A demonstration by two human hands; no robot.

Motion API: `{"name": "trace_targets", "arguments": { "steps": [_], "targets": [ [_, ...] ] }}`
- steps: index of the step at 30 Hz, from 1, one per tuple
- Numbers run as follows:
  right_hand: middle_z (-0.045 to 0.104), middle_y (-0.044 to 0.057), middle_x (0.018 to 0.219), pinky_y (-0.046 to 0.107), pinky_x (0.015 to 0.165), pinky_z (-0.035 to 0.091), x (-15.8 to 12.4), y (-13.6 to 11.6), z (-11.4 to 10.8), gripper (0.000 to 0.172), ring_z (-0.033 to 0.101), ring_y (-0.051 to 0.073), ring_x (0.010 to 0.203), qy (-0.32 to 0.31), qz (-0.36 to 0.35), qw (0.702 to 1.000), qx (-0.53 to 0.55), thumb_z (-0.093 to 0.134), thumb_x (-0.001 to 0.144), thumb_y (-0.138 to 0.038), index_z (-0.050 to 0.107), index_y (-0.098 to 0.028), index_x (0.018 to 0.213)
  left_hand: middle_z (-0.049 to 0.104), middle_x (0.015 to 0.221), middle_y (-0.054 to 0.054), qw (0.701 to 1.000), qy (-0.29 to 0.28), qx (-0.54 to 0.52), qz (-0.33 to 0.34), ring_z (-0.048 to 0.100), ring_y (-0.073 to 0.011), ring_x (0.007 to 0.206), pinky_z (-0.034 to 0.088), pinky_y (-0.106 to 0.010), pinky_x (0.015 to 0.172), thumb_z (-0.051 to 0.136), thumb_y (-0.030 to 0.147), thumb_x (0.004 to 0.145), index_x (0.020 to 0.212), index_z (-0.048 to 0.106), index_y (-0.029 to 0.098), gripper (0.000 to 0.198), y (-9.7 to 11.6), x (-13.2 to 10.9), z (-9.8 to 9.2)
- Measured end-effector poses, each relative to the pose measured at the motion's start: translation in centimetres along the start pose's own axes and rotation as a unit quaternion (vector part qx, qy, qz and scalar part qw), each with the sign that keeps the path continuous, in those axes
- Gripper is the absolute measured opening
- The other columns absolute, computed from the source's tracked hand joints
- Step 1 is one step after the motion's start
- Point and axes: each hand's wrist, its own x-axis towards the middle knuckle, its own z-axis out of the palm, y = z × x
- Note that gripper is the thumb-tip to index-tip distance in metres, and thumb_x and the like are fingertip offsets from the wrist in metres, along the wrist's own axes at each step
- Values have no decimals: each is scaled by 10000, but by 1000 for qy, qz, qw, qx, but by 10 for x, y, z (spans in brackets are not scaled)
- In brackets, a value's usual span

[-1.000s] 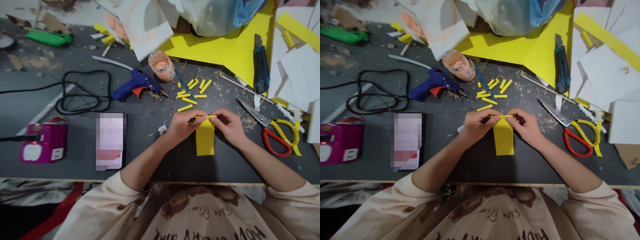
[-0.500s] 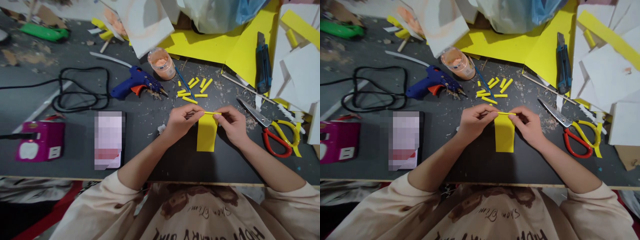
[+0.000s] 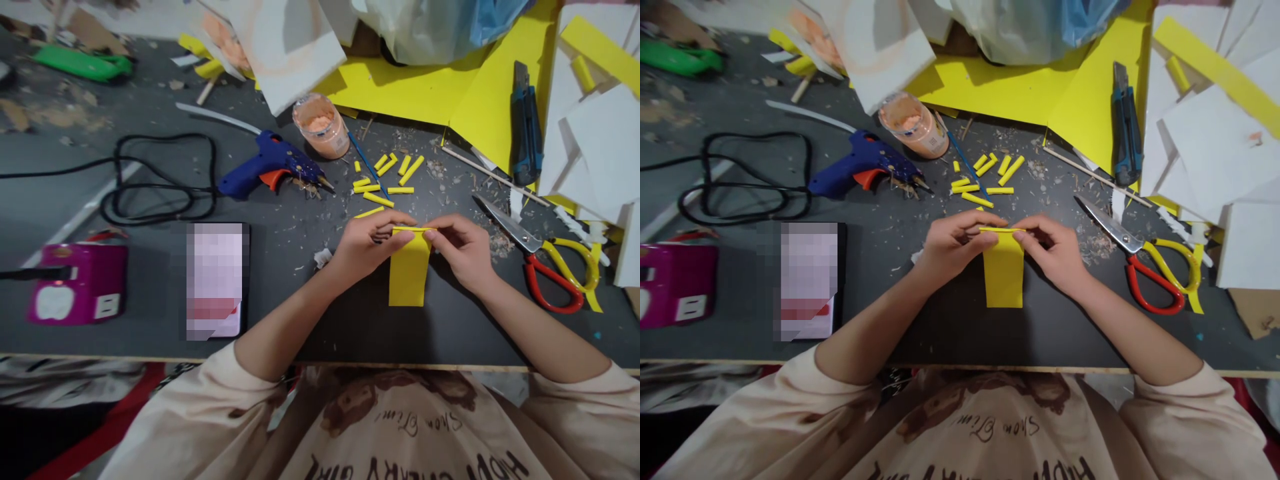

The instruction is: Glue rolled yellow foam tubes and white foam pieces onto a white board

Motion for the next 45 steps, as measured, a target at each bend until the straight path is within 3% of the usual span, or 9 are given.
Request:
{"name": "trace_targets", "arguments": {
  "steps": [3,8,12,16,25,30,39,45],
  "targets": [
    [651,1,735,252,584,483,0,0,1,265,576,105,611,-21,-5,1000,2,650,826,-480,663,-216,809,748,844,-24,999,-5,30,23,665,-123,736,484,-187,627,580,411,865,862,718,172,277,0,0,1],
    [550,-45,665,218,519,417,2,3,1,250,498,76,549,-59,17,998,19,703,780,-427,599,-211,848,756,842,-17,989,35,100,106,683,-113,747,496,-175,691,582,268,886,851,719,166,175,-3,-2,3],
    [535,-42,676,229,523,405,3,3,1,232,481,75,549,-56,16,998,10,692,787,-416,585,-210,788,764,849,-27,979,34,111,166,699,-112,747,498,-166,677,580,259,903,884,732,168,179,-6,-5,5],
    [543,-31,684,237,506,425,4,4,1,246,496,86,548,-49,6,999,22,689,784,-434,593,-212,746,770,893,-45,977,25,98,186,717,-130,789,516,-188,703,594,273,898,904,744,179,177,-9,-5,5],
    [588,-8,697,251,537,425,3,6,1,240,519,107,598,-30,-30,999,-10,659,815,-442,621,-218,737,758,843,-53,999,-24,12,45,676,-139,720,497,-208,609,633,513,831,875,748,176,360,-7,1,0],
    [579,-16,704,241,537,422,3,5,1,213,502,92,580,-26,-23,999,-5,666,815,-411,616,-213,753,756,846,-56,999,-19,1,29,677,-143,748,496,-208,619,650,489,824,868,746,172,334,-7,1,1],
    [616,-14,698,236,533,436,4,5,-1,329,514,94,579,-56,33,997,36,696,765,-529,648,-207,812,748,839,-40,999,7,42,28,654,-124,715,473,-202,618,613,460,849,877,742,171,318,-5,0,3],
    [624,-14,647,245,514,415,3,2,0,336,515,95,539,-37,17,999,9,670,789,-539,675,-205,751,744,871,-35,999,1,32,8,671,-118,757,499,-182,655,590,442,863,914,718,164,310,-3,0,3]
  ]
}}
